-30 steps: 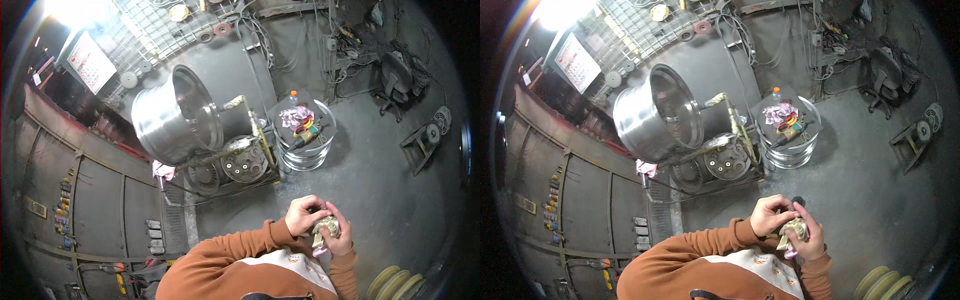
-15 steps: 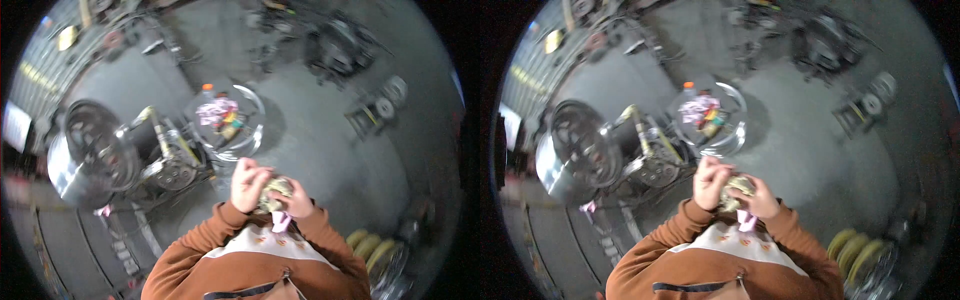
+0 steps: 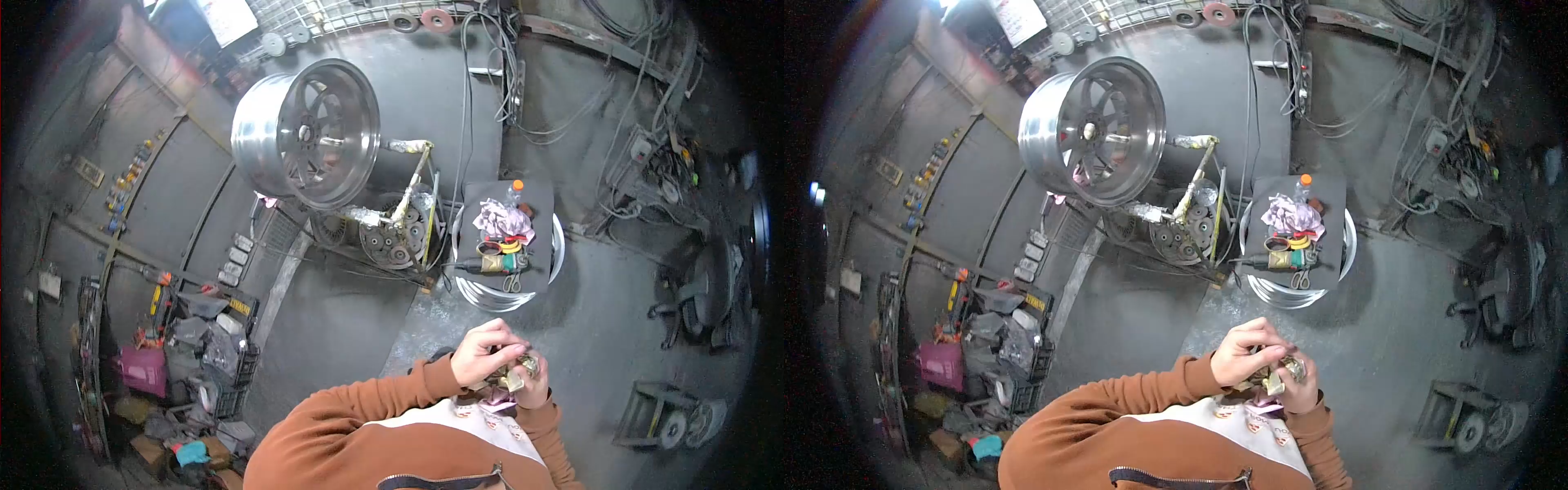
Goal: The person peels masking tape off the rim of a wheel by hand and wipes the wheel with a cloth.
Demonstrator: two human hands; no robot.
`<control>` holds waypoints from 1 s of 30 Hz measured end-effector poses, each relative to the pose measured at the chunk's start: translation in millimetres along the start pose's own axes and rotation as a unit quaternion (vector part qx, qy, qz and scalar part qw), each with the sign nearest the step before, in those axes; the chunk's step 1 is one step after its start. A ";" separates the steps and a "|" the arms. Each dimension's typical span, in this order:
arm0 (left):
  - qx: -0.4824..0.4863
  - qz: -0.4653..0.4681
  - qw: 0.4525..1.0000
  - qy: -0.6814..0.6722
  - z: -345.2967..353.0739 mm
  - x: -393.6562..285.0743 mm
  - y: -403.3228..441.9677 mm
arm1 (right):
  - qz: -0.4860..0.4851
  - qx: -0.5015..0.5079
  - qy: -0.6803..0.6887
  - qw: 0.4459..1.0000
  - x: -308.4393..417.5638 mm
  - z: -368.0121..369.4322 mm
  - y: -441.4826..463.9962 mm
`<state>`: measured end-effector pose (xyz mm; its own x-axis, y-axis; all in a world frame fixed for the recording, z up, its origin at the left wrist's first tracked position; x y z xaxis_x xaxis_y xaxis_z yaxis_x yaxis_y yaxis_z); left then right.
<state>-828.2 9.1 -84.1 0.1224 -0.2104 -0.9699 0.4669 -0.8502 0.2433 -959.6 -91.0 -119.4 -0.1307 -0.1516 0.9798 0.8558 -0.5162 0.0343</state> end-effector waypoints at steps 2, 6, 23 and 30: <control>-0.047 -0.029 0.998 0.000 17.3 -7.3 -0.4 | 0.019 0.033 -0.038 0.999 23.3 -10.2 12.1; -0.108 -0.042 0.990 0.080 41.3 -9.8 -15.2 | 0.059 -0.030 -0.013 0.998 20.7 -43.4 22.5; -0.205 -0.151 0.932 -0.256 108.1 -3.3 -35.1 | -0.106 0.063 -0.330 0.936 55.0 -57.2 11.2; -0.145 -0.175 0.939 -0.258 121.1 -8.1 -29.0 | -0.101 0.035 -0.271 0.957 54.5 -78.6 8.5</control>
<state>-948.7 -23.0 -83.9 -0.4888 -0.2113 -0.8464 0.6272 -0.7595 -0.1726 -998.8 -169.9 -81.2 -0.0356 0.4141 0.9095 0.8741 -0.4282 0.2291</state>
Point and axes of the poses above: each hand's wrist, its own y-axis towards the middle knuckle, its own z-axis out of the palm, x = y × z, the point moved 1 cm from there along y, towards the middle knuckle, and after that the axes turned 4 degrees about -y, right-handed, at the moved point
